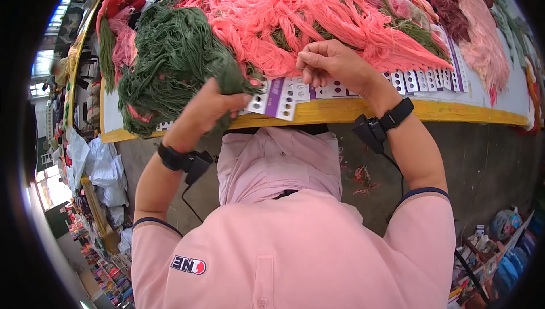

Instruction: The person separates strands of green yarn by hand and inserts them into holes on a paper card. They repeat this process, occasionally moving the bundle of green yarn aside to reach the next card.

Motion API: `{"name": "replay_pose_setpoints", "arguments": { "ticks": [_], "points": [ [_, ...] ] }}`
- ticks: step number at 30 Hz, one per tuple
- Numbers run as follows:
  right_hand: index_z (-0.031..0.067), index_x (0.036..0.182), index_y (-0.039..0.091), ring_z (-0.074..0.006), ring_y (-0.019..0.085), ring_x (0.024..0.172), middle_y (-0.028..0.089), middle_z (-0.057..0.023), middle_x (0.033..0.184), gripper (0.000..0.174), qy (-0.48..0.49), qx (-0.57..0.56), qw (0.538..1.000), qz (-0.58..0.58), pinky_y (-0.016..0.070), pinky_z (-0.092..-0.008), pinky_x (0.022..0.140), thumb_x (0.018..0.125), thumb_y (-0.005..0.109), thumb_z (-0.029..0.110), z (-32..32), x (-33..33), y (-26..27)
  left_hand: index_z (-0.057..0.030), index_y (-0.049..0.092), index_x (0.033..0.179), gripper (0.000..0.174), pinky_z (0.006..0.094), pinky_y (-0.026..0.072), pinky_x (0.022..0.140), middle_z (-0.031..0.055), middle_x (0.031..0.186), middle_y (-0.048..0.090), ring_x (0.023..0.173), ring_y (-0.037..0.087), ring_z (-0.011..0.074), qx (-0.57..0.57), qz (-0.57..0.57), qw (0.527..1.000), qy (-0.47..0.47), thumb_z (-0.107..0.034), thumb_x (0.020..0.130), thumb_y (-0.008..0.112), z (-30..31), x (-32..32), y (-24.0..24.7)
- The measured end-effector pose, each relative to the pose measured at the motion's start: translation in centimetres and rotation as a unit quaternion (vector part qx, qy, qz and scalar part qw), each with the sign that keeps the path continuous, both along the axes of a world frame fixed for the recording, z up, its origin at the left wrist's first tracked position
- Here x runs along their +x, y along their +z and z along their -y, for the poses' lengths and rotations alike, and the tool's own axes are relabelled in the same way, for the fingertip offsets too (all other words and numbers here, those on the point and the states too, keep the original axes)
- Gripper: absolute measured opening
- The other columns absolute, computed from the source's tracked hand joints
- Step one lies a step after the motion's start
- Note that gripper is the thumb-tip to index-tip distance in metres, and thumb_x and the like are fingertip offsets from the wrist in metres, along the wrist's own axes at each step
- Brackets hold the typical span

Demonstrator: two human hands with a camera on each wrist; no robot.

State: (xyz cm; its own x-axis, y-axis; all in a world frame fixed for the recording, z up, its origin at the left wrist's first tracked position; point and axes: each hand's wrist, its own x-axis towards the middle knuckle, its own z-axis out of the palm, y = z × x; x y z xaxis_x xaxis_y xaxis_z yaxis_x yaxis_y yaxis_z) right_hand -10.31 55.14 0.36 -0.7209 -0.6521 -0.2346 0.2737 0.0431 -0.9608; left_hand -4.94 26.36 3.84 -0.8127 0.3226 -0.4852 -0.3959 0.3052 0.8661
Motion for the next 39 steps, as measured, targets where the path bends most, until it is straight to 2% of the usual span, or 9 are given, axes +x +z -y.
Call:
{"name": "replay_pose_setpoints", "arguments": {
  "ticks": [13,17,20,22,25,27,31,35,39],
  "points": [
    [0.0036,0.095,0.061,-0.0062,0.063,0.065,0.067,-0.0029,0.077,0.027,0.016,-0.002,1.000,0.013,0.0498,-0.0191,0.060,0.102,0.050,0.027,0.1,0.2,0.3,0.0001,0.060,0.092,0.013,0.0239,0.0400,0.051,0.0004,0.072,0.057,0.058,0.049,0.0071,-0.004,-0.048,0.993,0.104,-0.001,0.080,0.066,-2.5,1.6,-0.8],
    [0.0038,0.096,0.061,-0.0066,0.063,0.066,0.068,-0.0034,0.078,0.026,0.003,-0.058,0.997,0.042,0.0502,-0.0194,0.060,0.102,0.050,0.026,-0.6,0.1,-0.5,0.0008,0.062,0.095,0.018,0.0231,0.0396,0.051,0.0009,0.073,0.058,0.057,0.050,0.0089,0.212,0.041,0.963,0.162,-0.001,0.078,0.068,-4.4,1.8,-1.4],
    [0.0031,0.095,0.061,-0.0083,0.065,0.067,0.068,-0.0049,0.081,0.025,0.030,-0.042,0.999,0.017,0.0511,-0.0205,0.061,0.102,0.049,0.024,-0.4,-0.1,0.1,0.0032,0.063,0.094,0.021,0.0246,0.0452,0.056,0.0043,0.073,0.061,0.063,0.056,0.0107,-0.018,-0.112,0.988,0.106,-0.007,0.078,0.072,-5.1,1.8,-3.7],
    [0.0019,0.093,0.061,-0.0105,0.067,0.069,0.069,-0.0065,0.082,0.025,0.074,0.001,0.997,-0.039,0.0517,-0.0213,0.062,0.102,0.048,0.022,-0.1,0.4,0.9,0.0027,0.063,0.093,0.025,0.0290,0.0488,0.059,0.0057,0.074,0.064,0.068,0.060,0.0114,-0.171,-0.360,0.916,0.036,-0.013,0.078,0.075,-5.5,1.7,-4.3],
    [-0.0005,0.093,0.060,-0.0124,0.069,0.073,0.069,-0.0080,0.083,0.026,0.121,0.089,0.987,-0.056,0.0542,-0.0230,0.064,0.102,0.048,0.021,1.1,1.0,1.0,0.0022,0.064,0.089,0.024,0.0377,0.0508,0.069,0.0148,0.077,0.064,0.067,0.062,0.0238,-0.146,-0.253,0.956,0.025,-0.011,0.074,0.076,-4.9,1.1,-3.5],
    [-0.0017,0.093,0.059,-0.0138,0.070,0.073,0.069,-0.0088,0.082,0.026,0.112,0.116,0.985,-0.056,0.0556,-0.0245,0.062,0.102,0.048,0.020,1.4,1.0,1.0,-0.0056,0.066,0.095,0.025,0.0271,0.0420,0.054,-0.0001,0.076,0.059,0.062,0.052,0.0100,-0.030,-0.007,0.994,0.100,-0.020,0.078,0.078,-2.5,-0.2,0.1],
    [-0.0024,0.089,0.060,-0.0150,0.070,0.067,0.069,-0.0098,0.075,0.027,0.095,0.163,0.981,-0.048,0.0555,-0.0260,0.058,0.101,0.048,0.018,2.2,0.6,1.1,-0.0028,0.068,0.094,0.017,0.0198,0.0339,0.049,-0.0049,0.067,0.056,0.054,0.046,0.0026,0.070,-0.057,0.985,0.144,-0.014,0.081,0.072,7.2,-3.0,4.8],
    [-0.0028,0.084,0.061,-0.0155,0.070,0.064,0.068,-0.0103,0.070,0.030,0.094,0.185,0.977,-0.044,0.0548,-0.0270,0.055,0.101,0.047,0.017,2.8,0.5,1.5,0.0049,0.066,0.098,0.025,0.0313,0.0486,0.065,0.0050,0.081,0.069,0.069,0.061,0.0166,-0.265,-0.285,0.917,-0.084,-0.009,0.077,0.070,8.2,-3.3,3.1],
    [-0.0023,0.083,0.061,-0.0151,0.070,0.063,0.068,-0.0098,0.071,0.030,0.087,0.178,0.977,-0.075,0.0538,-0.0274,0.055,0.101,0.047,0.018,2.5,0.7,1.4,0.0051,0.065,0.094,0.020,0.0322,0.0463,0.063,0.0059,0.077,0.066,0.064,0.060,0.0193,-0.180,-0.225,0.953,0.094,-0.011,0.082,0.065,7.8,-2.9,2.1]
  ]
}}
